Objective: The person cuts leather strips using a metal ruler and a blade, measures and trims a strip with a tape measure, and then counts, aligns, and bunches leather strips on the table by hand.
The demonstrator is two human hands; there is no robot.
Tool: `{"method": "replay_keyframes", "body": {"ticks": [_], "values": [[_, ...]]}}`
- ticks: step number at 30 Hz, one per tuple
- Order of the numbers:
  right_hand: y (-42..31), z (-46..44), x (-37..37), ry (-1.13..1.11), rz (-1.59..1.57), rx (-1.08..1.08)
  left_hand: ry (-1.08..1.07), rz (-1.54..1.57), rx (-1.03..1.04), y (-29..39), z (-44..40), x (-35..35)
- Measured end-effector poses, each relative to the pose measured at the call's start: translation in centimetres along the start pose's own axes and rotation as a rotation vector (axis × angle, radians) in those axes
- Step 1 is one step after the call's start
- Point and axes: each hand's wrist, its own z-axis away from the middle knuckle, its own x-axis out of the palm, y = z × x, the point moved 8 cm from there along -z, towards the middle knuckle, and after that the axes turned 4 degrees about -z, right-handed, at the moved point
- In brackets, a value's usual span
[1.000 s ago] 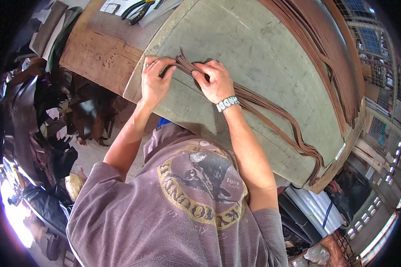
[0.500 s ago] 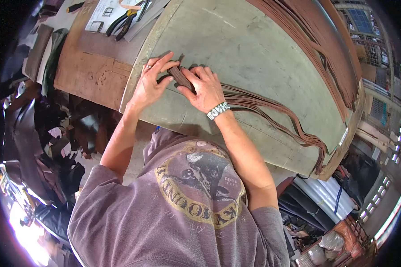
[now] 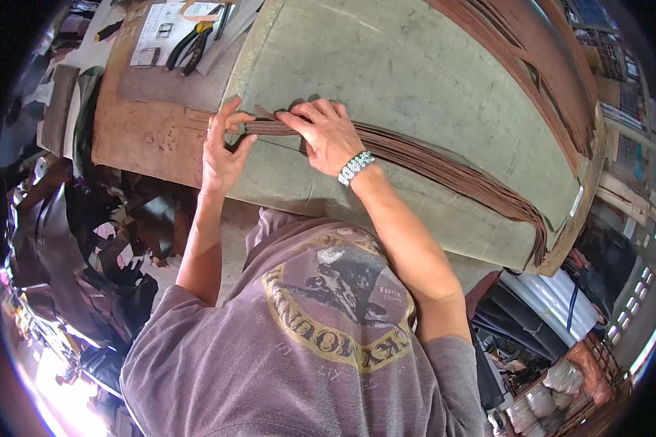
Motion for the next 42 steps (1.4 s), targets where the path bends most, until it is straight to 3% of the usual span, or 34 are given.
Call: {"method": "replay_keyframes", "body": {"ticks": [4, 27, 32, 34, 37, 42], "values": [[-1.0, -0.3, 0.1, 0.022, 0.061, 0.037, 0.065, -0.163, 0.011, 2.4, -0.3, -0.2], [-1.4, -1.3, 1.1, -0.080, 0.149, 0.010, 0.064, -0.026, 0.146, 1.2, 0.9, 1.4], [-2.2, -1.7, 0.5, 0.083, 0.064, -0.065, 0.058, -0.270, 0.418, 2.8, 0.7, 0.1], [-1.0, -1.1, 0.5, 0.182, 0.107, -0.074, 0.045, -0.213, 0.314, 0.1, 0.0, 1.7], [0.7, 1.7, 0.7, 0.227, 0.146, 0.021, -0.044, -0.276, 0.456, 0.0, -1.2, 0.6], [5.0, 10.7, -3.2, 0.355, 0.181, 0.231, -0.110, -0.394, 0.459, -2.1, -3.9, -2.8]]}}
